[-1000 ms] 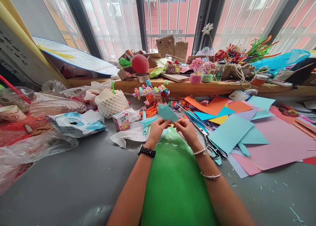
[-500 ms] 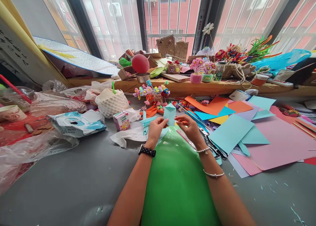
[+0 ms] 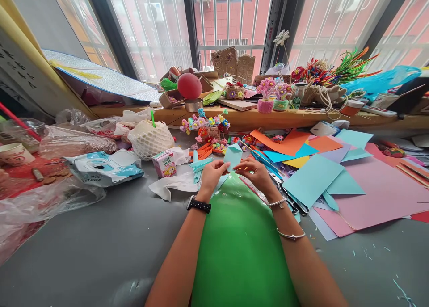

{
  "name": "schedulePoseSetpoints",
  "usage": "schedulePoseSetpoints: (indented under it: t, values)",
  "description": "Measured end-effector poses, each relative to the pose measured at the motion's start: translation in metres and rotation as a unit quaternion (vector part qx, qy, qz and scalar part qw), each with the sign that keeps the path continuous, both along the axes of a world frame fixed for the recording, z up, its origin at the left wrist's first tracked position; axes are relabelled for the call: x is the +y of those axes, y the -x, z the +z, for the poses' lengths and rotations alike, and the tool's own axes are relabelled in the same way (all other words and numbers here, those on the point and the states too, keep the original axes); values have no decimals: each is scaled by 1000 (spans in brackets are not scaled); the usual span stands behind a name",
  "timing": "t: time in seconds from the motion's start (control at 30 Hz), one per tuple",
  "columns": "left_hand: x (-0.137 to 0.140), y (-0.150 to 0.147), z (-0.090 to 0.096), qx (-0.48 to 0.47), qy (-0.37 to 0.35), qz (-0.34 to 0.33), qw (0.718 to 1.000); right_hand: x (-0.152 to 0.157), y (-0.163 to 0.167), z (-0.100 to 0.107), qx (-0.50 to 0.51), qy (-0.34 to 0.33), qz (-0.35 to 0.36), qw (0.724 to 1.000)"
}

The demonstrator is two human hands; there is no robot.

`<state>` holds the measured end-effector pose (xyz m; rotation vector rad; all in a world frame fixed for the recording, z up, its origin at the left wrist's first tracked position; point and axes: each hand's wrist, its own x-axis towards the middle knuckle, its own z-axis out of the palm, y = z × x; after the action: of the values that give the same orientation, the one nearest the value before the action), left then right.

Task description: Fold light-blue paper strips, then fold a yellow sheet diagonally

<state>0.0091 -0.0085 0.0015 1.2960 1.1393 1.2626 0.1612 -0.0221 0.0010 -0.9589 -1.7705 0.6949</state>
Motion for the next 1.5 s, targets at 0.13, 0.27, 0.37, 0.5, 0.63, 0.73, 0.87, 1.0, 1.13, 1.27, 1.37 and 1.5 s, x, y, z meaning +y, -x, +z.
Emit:
schedulePoseSetpoints:
  t: [0.13,0.27,0.37,0.5,0.63,0.73,0.87,1.0,1.13,1.27,1.37,1.5]
  values:
    - [-2,-1,3,3,11,-16,1000,2,0,-1,-10,-11,-22,1000]
    - [-3,-2,4,-10,29,-33,999,2,0,-1,6,34,-34,999]
    - [-2,-2,2,-22,38,-50,998,1,2,-1,29,69,-41,996]
    - [-2,-3,1,-33,50,-68,996,0,2,0,40,88,-49,994]
    - [-4,-3,4,-49,63,-78,994,1,1,1,31,87,-66,994]
    - [-6,-5,6,-64,67,-81,992,2,0,1,32,93,-70,993]
    - [-6,-5,7,-97,77,-75,989,3,0,0,51,94,-72,992]
    - [-6,-5,7,-131,100,-80,983,4,1,-3,75,98,-65,990]
    - [-8,-4,8,-148,126,-107,975,5,0,-6,108,103,-59,987]
    - [-9,-4,7,-155,129,-125,971,6,-1,-7,127,109,-47,985]
    - [-8,-3,6,-159,130,-134,970,6,0,-6,127,109,-44,985]
    - [-7,-3,5,-145,134,-137,971,4,1,-4,124,108,-40,986]
